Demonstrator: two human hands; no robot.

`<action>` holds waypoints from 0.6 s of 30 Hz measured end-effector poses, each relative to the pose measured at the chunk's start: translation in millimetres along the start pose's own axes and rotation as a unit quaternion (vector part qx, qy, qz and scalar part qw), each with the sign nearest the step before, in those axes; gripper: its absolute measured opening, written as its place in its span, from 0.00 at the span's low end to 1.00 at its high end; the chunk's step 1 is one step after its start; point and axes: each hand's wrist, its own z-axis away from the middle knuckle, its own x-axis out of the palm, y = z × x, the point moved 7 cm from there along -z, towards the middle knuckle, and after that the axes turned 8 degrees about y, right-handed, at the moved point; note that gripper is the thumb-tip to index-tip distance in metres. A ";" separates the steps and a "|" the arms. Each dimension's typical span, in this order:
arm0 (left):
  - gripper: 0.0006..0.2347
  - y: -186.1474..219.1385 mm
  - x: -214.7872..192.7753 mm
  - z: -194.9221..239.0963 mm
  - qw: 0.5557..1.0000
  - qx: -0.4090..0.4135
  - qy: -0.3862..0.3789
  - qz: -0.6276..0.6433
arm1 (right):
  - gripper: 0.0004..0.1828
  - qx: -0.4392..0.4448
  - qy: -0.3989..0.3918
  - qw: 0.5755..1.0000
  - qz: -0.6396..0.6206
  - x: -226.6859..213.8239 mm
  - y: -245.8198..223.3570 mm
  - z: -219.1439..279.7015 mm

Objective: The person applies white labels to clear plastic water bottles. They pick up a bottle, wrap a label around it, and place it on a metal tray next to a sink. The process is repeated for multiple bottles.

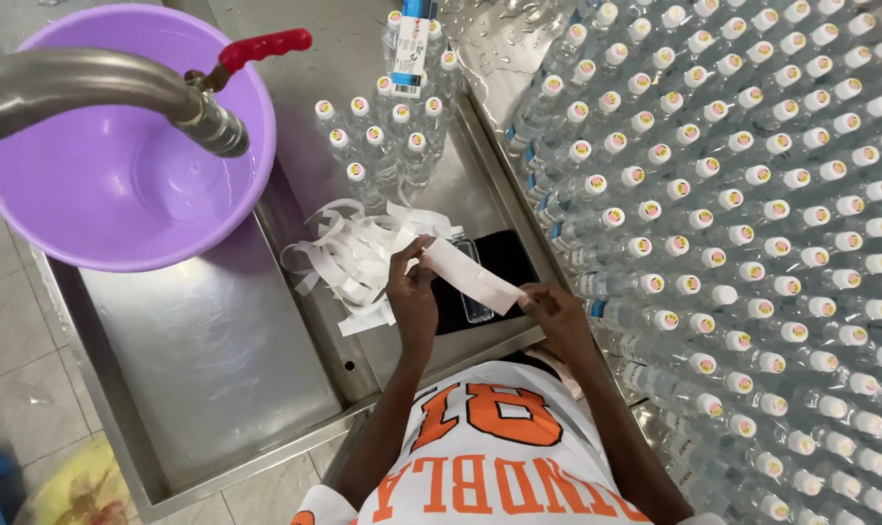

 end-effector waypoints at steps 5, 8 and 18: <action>0.14 -9.5 15.2 8.1 0.996 0.048 -0.055 -0.043 | 0.18 -0.085 0.047 0.995 0.033 3.2 -81.4 -4.5; 0.15 -10.0 26.9 23.3 0.992 0.063 -0.106 -0.035 | 0.21 -0.104 -0.001 0.993 0.052 19.5 -111.5 -6.0; 0.12 35.1 20.0 22.4 0.968 0.227 -0.031 -0.106 | 0.17 -0.066 0.028 0.994 -0.088 25.0 -89.6 -30.1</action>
